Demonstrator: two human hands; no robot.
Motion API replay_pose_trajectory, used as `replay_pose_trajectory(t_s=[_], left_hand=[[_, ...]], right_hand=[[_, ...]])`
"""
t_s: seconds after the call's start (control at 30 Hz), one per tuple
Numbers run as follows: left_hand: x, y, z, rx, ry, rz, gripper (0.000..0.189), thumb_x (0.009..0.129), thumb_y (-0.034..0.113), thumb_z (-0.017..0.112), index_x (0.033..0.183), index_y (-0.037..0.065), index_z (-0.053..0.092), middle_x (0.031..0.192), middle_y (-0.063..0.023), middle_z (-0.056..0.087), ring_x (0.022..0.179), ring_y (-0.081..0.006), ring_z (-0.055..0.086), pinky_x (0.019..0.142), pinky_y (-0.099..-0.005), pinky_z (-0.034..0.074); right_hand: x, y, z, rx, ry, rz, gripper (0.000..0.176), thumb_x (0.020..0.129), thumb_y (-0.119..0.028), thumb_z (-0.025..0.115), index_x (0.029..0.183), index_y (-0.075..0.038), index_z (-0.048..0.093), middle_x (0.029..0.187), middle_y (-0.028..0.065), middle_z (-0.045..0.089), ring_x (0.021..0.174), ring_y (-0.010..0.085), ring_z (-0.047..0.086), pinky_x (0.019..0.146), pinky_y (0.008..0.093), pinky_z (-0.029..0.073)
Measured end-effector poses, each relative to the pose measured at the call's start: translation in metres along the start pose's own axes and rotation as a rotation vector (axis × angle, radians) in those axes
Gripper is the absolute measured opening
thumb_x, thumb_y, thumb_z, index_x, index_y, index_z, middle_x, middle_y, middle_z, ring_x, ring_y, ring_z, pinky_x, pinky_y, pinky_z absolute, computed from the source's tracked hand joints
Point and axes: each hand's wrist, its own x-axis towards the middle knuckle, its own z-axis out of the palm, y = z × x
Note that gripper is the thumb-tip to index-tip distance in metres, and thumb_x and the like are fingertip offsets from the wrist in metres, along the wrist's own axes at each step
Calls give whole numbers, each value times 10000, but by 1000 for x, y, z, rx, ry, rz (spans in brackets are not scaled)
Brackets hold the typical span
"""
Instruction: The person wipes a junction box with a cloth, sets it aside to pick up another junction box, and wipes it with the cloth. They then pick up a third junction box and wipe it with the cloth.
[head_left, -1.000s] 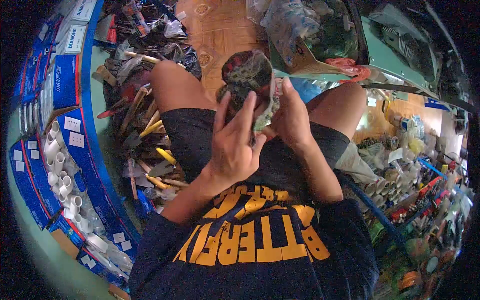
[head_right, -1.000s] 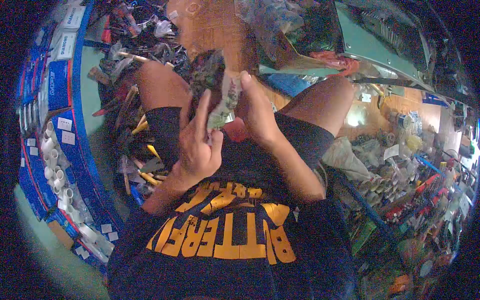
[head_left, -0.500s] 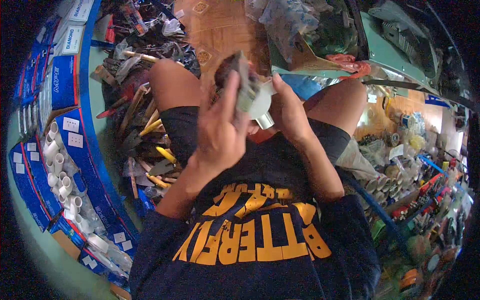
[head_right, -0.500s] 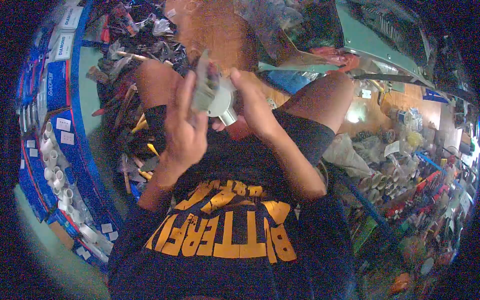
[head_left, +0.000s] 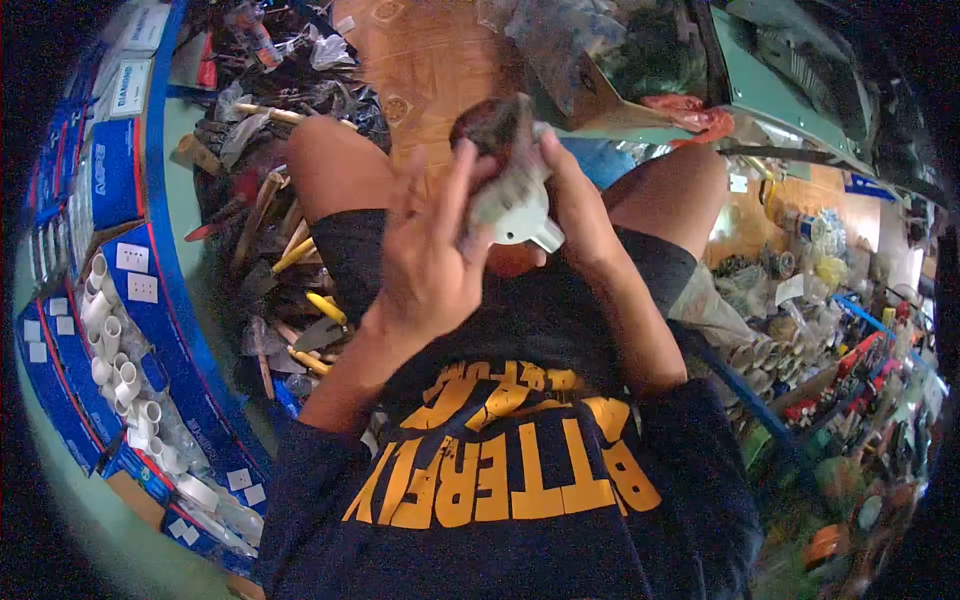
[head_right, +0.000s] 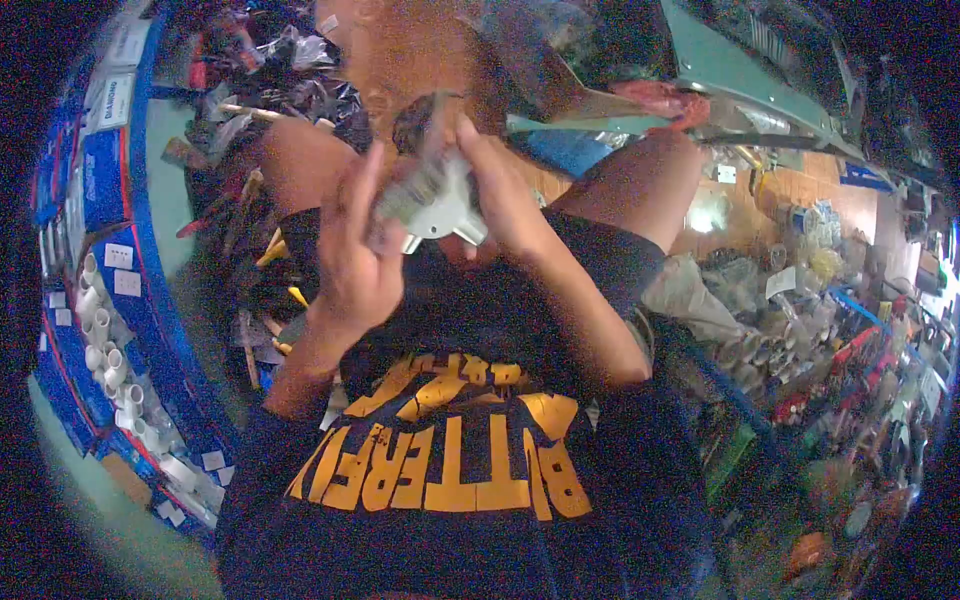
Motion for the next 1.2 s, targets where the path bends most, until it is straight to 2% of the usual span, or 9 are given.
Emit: replay_pose_trajectory(t_s=[0.07, 0.27, 0.47, 0.57, 0.7, 0.87, 0.97, 1.1, 1.2], left_hand=[[0, 0, 2, -24, 9, -25, 538, 899, 148, 533, 1370, -75, 400, 1253, -232, 571, 1239, -447, 459, 1099, -508, 285], [0, -5, 0, 77, 12, -50, 612, 814, 136, 660, 1345, -70, 435, 1218, -207, 603, 1147, -307, 591, 1063, -467, 356], [-12, 4, 7, -96, -95, 140, 649, 752, 55, 662, 1349, -69, 437, 1269, -250, 555, 1226, -405, 493, 1067, -495, 339], [2, -11, -1, -47, 17, -107, 571, 806, 107, 654, 1316, -72, 469, 1215, -190, 614, 1086, -259, 631, 1091, -466, 331], [-9, 10, 3, -53, -48, 143, 576, 818, 64, 617, 1343, -79, 429, 1113, -214, 653, 974, -304, 671, 1079, -483, 336], [-7, -11, -2, -107, -48, -87, 487, 836, 81, 613, 1272, -97, 487, 1123, -205, 650, 1031, -283, 660, 1072, -479, 365], [-14, 5, -1, -93, -67, 222, 470, 858, 65, 580, 1278, -115, 468, 1107, -232, 647, 980, -322, 669, 1085, -491, 342], [-13, -17, -15, -75, -21, -16, 414, 832, 63, 614, 1199, -112, 540, 1099, -221, 648, 1023, -304, 661, 1061, -492, 389], [-17, -7, -15, -34, -43, 157, 436, 820, 60, 624, 1213, -104, 529, 1092, -207, 658, 982, -302, 671, 1039, -493, 412]], right_hand=[[-8, -11, 0, 51, -69, 144, 612, 976, -547, 344, 1256, -34, 526, 880, 122, 674, 551, 165, 635, 353, 255, 462], [0, 6, 4, 85, 44, -70, 586, 991, -541, 321, 1173, -46, 575, 795, 76, 656, 546, 149, 607, 431, 253, 481], [1, -2, 19, 168, 221, -54, 727, 964, -641, 220, 844, -53, 630, 517, 52, 561, 321, 111, 473, 262, 223, 329], [-5, -6, 2, 93, -106, 102, 725, 961, -649, 219, 815, -58, 613, 490, 39, 541, 301, 108, 453, 257, 224, 315], [-6, -9, -1, 4, -59, 166, 729, 953, -662, 231, 743, -65, 592, 470, 34, 525, 288, 115, 438, 252, 225, 298], [-6, -5, 2, 203, -114, 140, 628, 965, -607, 331, 885, -49, 609, 522, 46, 554, 289, 130, 420, 264, 237, 331], [-5, 0, -7, 142, -160, 138, 637, 966, -609, 317, 908, -45, 608, 537, 60, 570, 291, 130, 426, 264, 235, 338], [-7, -7, 1, 273, -157, 120, 657, 967, -615, 299, 888, -41, 607, 562, 76, 590, 283, 125, 415, 257, 231, 332], [-7, -6, -3, 233, -198, 114, 674, 964, -627, 289, 881, -43, 615, 566, 82, 594, 284, 126, 426, 255, 232, 338]])
